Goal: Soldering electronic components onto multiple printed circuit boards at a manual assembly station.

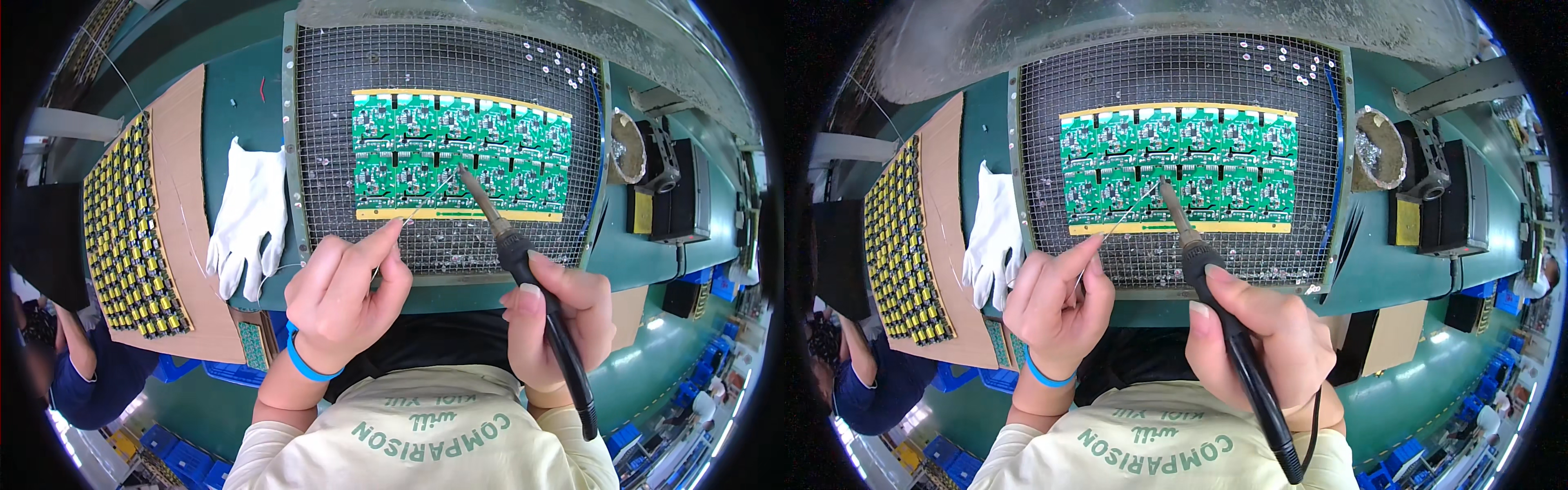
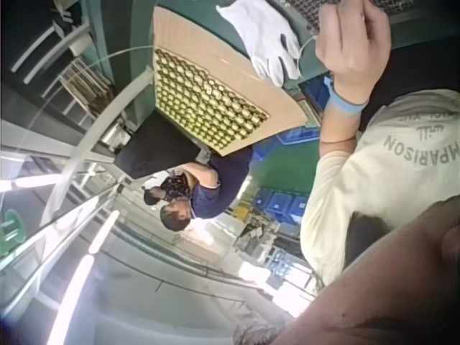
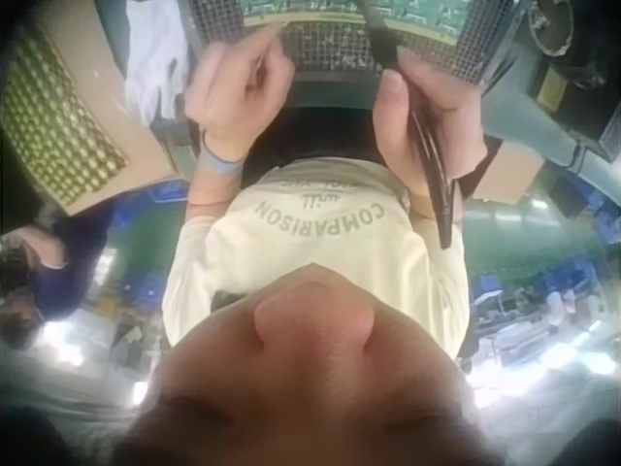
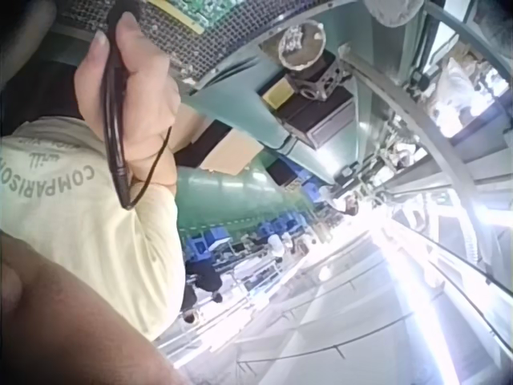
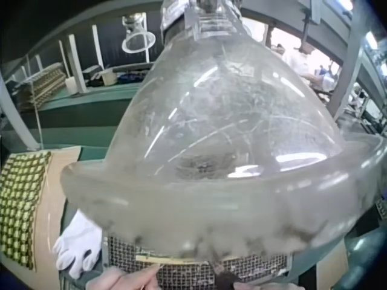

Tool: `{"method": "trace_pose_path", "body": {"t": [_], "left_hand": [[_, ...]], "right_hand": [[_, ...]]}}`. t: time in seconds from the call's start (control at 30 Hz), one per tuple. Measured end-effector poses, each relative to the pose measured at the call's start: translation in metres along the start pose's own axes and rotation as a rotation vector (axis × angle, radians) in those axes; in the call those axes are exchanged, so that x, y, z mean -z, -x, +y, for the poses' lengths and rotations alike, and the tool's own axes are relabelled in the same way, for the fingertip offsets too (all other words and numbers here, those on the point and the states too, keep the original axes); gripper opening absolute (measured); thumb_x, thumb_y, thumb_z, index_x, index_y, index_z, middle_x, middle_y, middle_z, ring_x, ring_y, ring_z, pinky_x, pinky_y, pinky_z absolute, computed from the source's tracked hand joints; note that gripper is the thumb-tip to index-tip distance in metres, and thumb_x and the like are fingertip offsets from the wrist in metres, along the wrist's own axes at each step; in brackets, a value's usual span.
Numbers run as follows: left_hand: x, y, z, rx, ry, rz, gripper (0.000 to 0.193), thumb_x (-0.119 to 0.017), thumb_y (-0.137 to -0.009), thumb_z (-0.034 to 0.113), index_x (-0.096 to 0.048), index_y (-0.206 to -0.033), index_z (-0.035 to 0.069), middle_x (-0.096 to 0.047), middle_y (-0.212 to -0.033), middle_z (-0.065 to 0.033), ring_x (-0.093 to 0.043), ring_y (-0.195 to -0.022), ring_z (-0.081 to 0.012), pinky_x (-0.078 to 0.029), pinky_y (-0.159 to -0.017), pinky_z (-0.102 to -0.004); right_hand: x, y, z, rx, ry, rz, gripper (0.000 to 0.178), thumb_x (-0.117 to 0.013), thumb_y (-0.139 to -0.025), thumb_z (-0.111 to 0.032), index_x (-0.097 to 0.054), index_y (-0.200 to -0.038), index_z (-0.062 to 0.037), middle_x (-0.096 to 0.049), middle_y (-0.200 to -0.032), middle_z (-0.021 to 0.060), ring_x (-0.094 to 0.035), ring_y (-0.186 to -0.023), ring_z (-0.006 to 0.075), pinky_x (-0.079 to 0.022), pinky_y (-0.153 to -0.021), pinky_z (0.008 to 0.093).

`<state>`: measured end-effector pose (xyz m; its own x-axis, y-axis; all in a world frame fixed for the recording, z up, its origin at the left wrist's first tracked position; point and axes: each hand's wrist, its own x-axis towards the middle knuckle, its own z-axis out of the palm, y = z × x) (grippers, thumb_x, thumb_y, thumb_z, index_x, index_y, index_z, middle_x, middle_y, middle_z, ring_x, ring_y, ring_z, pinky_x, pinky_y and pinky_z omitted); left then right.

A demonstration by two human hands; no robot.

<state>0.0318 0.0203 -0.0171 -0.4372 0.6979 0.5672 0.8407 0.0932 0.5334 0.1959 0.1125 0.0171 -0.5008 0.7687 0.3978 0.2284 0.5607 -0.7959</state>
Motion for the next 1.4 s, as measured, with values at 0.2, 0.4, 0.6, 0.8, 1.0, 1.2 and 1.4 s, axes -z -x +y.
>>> {"method": "trace_pose_path", "body": {"t": [0.2, 0.4, 0.6, 0.8, 1.0, 1.2, 1.4], "left_hand": [[0.001, 0.001, 0.000, 0.006, 0.004, -0.013, 0.030, -0.066, -0.064, -0.008, -0.069, -0.093, 0.001, -0.050, -0.060, -0.0020, -0.043, -0.042, -0.0102, -0.036, -0.039, -0.0234], [0.006, 0.002, 0.001, 0.001, -0.027, 0.001, 0.031, -0.067, -0.063, -0.009, -0.069, -0.093, 0.001, -0.049, -0.059, -0.0023, -0.042, -0.042, -0.0111, -0.035, -0.039, -0.0237], [0.010, 0.003, -0.001, 0.040, -0.061, 0.025, 0.030, -0.067, -0.064, -0.009, -0.068, -0.093, 0.000, -0.049, -0.058, -0.0024, -0.042, -0.043, -0.0119, -0.035, -0.039, -0.0242], [0.005, -0.001, 0.002, 0.016, -0.031, 0.033, 0.030, -0.066, -0.064, -0.010, -0.069, -0.092, 0.000, -0.048, -0.058, -0.0018, -0.041, -0.042, -0.0113, -0.034, -0.039, -0.0240], [0.005, 0.003, 0.005, -0.005, -0.024, -0.004, 0.030, -0.066, -0.063, -0.009, -0.069, -0.091, 0.001, -0.048, -0.059, -0.0014, -0.041, -0.042, -0.0111, -0.035, -0.038, -0.0240], [0.005, 0.009, 0.008, -0.011, -0.019, -0.035, 0.029, -0.066, -0.063, -0.009, -0.069, -0.091, 0.002, -0.048, -0.059, -0.0018, -0.043, -0.042, -0.0116, -0.035, -0.039, -0.0243], [0.008, 0.009, 0.007, 0.029, -0.023, -0.021, 0.029, -0.066, -0.064, -0.008, -0.069, -0.091, 0.001, -0.051, -0.060, -0.0027, -0.044, -0.043, -0.0119, -0.036, -0.039, -0.0244]], "right_hand": [[-0.003, 0.001, 0.000, 0.093, 0.097, -0.022, 0.026, -0.072, -0.074, -0.007, -0.059, -0.095, 0.0026, -0.066, -0.072, 0.0087, -0.060, -0.050, 0.0116, -0.047, -0.046, 0.0225], [0.002, 0.008, 0.000, 0.044, 0.090, -0.041, 0.029, -0.073, -0.075, -0.009, -0.059, -0.096, 0.0040, -0.065, -0.074, 0.0103, -0.060, -0.052, 0.0128, -0.048, -0.048, 0.0227], [0.008, 0.012, 0.005, -0.008, 0.016, 0.050, 0.028, -0.069, -0.079, -0.009, -0.056, -0.097, 0.0079, -0.064, -0.077, 0.0127, -0.061, -0.058, 0.0113, -0.048, -0.054, 0.0207], [0.014, 0.015, 0.007, 0.003, -0.033, 0.049, 0.029, -0.068, -0.080, -0.010, -0.055, -0.100, 0.0082, -0.063, -0.076, 0.0116, -0.061, -0.063, 0.0098, -0.048, -0.058, 0.0198], [0.007, 0.010, 0.002, 0.019, -0.002, 0.087, 0.026, -0.052, -0.091, -0.020, -0.048, -0.100, 0.0047, -0.055, -0.059, 0.0093, -0.051, -0.045, 0.0105, -0.041, -0.044, 0.0185], [0.006, 0.010, 0.002, 0.024, -0.026, 0.104, 0.026, -0.052, -0.091, -0.019, -0.049, -0.098, 0.0054, -0.055, -0.059, 0.0095, -0.050, -0.044, 0.0105, -0.040, -0.043, 0.0184], [0.014, 0.011, 0.005, -0.074, -0.211, 0.051, 0.024, -0.063, -0.084, -0.009, -0.051, -0.099, 0.0049, -0.063, -0.070, 0.0115, -0.061, -0.058, 0.0094, -0.048, -0.055, 0.0197]]}}
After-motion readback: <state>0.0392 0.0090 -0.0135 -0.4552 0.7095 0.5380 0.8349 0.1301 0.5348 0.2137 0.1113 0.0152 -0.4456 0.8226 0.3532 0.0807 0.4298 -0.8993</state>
